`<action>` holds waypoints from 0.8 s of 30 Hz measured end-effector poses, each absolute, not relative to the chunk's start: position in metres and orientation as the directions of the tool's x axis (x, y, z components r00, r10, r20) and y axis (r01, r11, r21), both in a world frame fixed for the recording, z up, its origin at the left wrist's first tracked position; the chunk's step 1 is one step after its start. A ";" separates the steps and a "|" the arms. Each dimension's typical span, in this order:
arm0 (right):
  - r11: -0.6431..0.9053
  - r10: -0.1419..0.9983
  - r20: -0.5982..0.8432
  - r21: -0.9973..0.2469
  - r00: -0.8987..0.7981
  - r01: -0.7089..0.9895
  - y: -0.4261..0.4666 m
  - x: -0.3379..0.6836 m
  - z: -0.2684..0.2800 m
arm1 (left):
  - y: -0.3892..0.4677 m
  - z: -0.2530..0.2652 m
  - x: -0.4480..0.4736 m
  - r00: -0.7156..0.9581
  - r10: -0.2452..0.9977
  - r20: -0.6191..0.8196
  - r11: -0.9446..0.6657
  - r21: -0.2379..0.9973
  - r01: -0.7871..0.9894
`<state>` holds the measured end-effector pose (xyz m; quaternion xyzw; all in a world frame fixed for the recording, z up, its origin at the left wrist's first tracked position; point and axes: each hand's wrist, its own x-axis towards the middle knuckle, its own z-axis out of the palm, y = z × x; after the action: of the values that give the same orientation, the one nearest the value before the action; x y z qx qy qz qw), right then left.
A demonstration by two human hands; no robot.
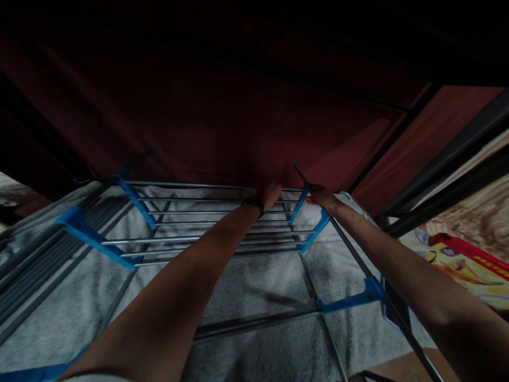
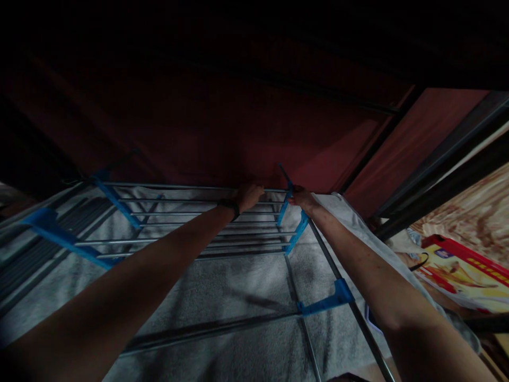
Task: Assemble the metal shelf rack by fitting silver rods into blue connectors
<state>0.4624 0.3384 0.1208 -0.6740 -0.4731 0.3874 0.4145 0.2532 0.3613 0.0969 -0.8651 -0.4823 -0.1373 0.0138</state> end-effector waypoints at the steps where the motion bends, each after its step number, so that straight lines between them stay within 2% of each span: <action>1: -0.213 0.957 -0.133 -0.925 0.257 0.314 0.338 0.463 0.121 | 0.361 0.097 0.254 0.496 0.831 0.251 -0.534 0.111 0.838; 11: -0.155 0.977 -0.077 -0.898 0.200 0.412 0.350 0.480 0.105 | 0.355 0.100 0.248 0.513 0.816 0.265 -0.551 0.090 0.830; 15: -0.121 0.983 -0.061 -0.925 0.173 0.360 0.342 0.481 0.107 | 0.347 0.104 0.241 0.518 0.804 0.292 -0.555 0.054 0.830; 20: -0.150 0.976 -0.086 -0.933 0.201 0.328 0.337 0.479 0.112 | 0.344 0.108 0.222 0.499 0.784 0.370 -0.547 0.030 0.837; 24: -0.173 0.972 -0.109 -0.933 0.210 0.317 0.342 0.477 0.110 | 0.343 0.109 0.188 0.449 0.817 0.362 -0.494 0.036 0.869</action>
<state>0.4771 0.3419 0.1100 -0.6570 -0.4902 0.3935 0.4161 0.1875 0.3426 0.1087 -0.8477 -0.4971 -0.1680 0.0774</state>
